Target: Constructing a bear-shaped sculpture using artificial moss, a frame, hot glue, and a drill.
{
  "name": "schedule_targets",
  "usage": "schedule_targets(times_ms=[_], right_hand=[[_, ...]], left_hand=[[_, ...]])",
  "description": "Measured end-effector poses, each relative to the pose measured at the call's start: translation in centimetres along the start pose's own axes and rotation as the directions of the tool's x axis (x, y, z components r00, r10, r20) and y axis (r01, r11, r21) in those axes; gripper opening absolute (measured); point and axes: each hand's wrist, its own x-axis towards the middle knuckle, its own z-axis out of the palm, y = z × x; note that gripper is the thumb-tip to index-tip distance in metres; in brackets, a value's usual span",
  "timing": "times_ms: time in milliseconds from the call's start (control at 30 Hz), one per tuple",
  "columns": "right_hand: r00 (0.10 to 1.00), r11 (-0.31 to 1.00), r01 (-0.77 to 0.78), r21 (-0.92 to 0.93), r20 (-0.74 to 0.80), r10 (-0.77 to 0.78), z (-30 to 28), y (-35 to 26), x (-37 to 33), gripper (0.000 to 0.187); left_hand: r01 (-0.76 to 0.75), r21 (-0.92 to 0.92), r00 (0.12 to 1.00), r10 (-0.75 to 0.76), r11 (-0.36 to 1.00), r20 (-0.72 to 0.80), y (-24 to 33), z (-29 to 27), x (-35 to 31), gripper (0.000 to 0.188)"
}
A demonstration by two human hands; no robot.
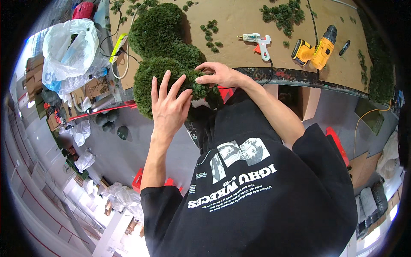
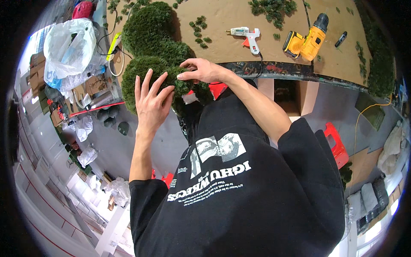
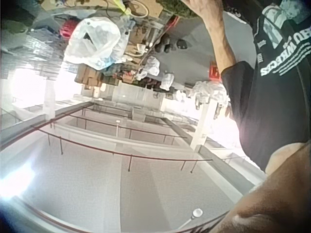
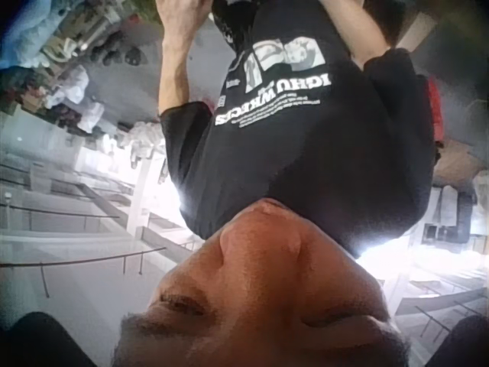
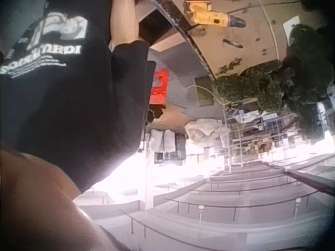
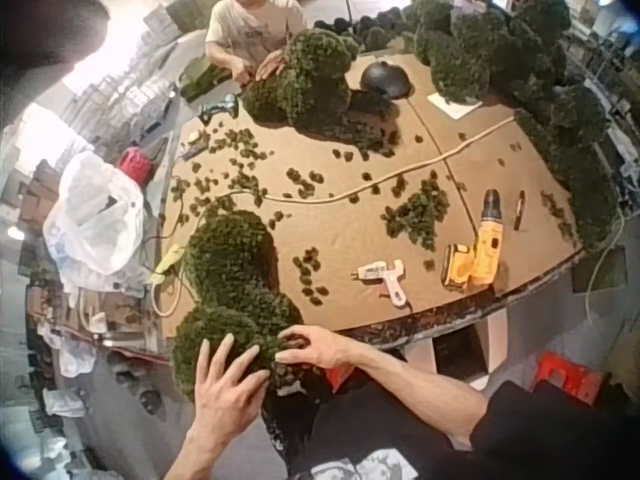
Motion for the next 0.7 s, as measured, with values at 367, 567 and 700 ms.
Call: schedule_targets(times_ms=[367, 567, 700], right_hand=[[1.000, 1.000, -0.013, 0.001, -0.010, 0.013, 0.1, 0.0, 0.1, 0.064], [1.000, 1.000, -0.005, -0.004, -0.006, 0.005, 0.1, -0.2, 0.0, 0.065], [1.000, 1.000, -0.005, 0.004, -0.016, 0.005, 0.1, -0.3, 0.0, 0.066]], left_hand=[[0.011, 0.003, 0.991, -0.012, 1.000, 0.131, -0.5, -1.0, 1.3, 0.021], [0.018, 0.056, 0.983, -0.028, 0.998, 0.183, 0.0, -1.1, 1.9, 0.015], [0.009, 0.029, 0.986, -0.013, 1.000, 0.166, 0.0, -1.2, 1.9, 0.016]])
